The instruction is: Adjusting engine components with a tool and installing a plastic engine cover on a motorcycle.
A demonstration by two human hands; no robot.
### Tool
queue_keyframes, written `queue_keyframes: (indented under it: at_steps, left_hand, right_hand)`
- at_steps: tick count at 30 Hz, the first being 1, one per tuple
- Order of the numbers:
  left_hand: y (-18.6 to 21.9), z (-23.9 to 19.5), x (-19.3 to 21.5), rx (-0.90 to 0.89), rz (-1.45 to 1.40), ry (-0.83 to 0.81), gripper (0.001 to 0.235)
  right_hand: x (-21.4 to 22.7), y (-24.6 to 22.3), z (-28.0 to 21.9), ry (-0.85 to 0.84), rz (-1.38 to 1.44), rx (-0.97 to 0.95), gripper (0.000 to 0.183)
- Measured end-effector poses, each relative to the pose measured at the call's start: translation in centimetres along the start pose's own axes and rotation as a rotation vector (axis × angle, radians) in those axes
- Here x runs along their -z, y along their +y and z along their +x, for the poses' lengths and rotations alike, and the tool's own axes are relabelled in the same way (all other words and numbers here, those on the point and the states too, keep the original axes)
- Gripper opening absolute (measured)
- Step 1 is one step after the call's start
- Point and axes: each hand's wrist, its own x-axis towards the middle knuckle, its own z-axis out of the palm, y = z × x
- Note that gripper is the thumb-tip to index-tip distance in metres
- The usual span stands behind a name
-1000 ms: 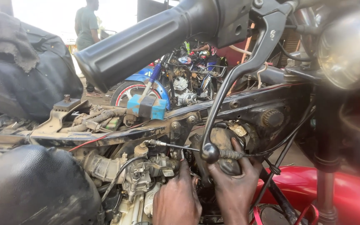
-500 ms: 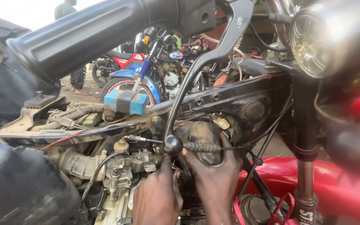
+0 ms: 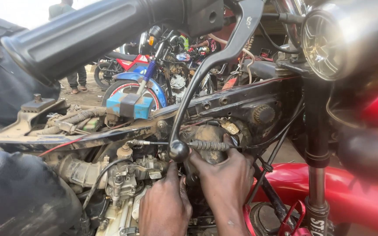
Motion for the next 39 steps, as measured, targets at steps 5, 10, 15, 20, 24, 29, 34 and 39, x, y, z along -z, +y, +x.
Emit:
queue_keyframes:
  at_steps: [5,10,15,20,24,29,34,39]
  left_hand:
    - [0.2,0.0,0.1,0.006,-0.040,0.008,0.047]
    - [-0.5,0.2,0.5,-0.077,0.023,-0.035,0.041]
    - [-0.5,0.2,0.4,-0.088,0.052,-0.004,0.058]
    - [-0.9,0.0,0.5,-0.092,0.019,-0.005,0.043]
    - [-0.8,-0.3,1.7,-0.119,-0.032,-0.043,0.044]
    - [-1.1,-0.3,1.5,-0.107,-0.021,-0.045,0.059]
    - [-1.2,0.3,0.8,-0.092,0.015,-0.044,0.063]
    - [-1.4,0.3,0.6,-0.096,0.027,-0.009,0.059]
  right_hand:
    - [-0.5,0.6,0.6,0.009,-0.048,0.004,0.081]
    - [-1.1,1.3,0.0,-0.037,0.074,-0.042,0.102]
    - [-1.6,2.8,-0.2,0.007,0.338,-0.097,0.131]
    - [-4.2,3.2,0.1,0.075,0.824,-0.022,0.097]
    - [-4.2,1.8,-0.8,0.175,0.707,0.018,0.090]
    - [-4.7,3.0,-0.5,0.175,0.738,0.081,0.084]
    - [-4.3,3.1,-0.5,0.216,0.595,0.135,0.083]
    - [-3.2,1.0,-1.9,0.168,0.613,-0.098,0.093]
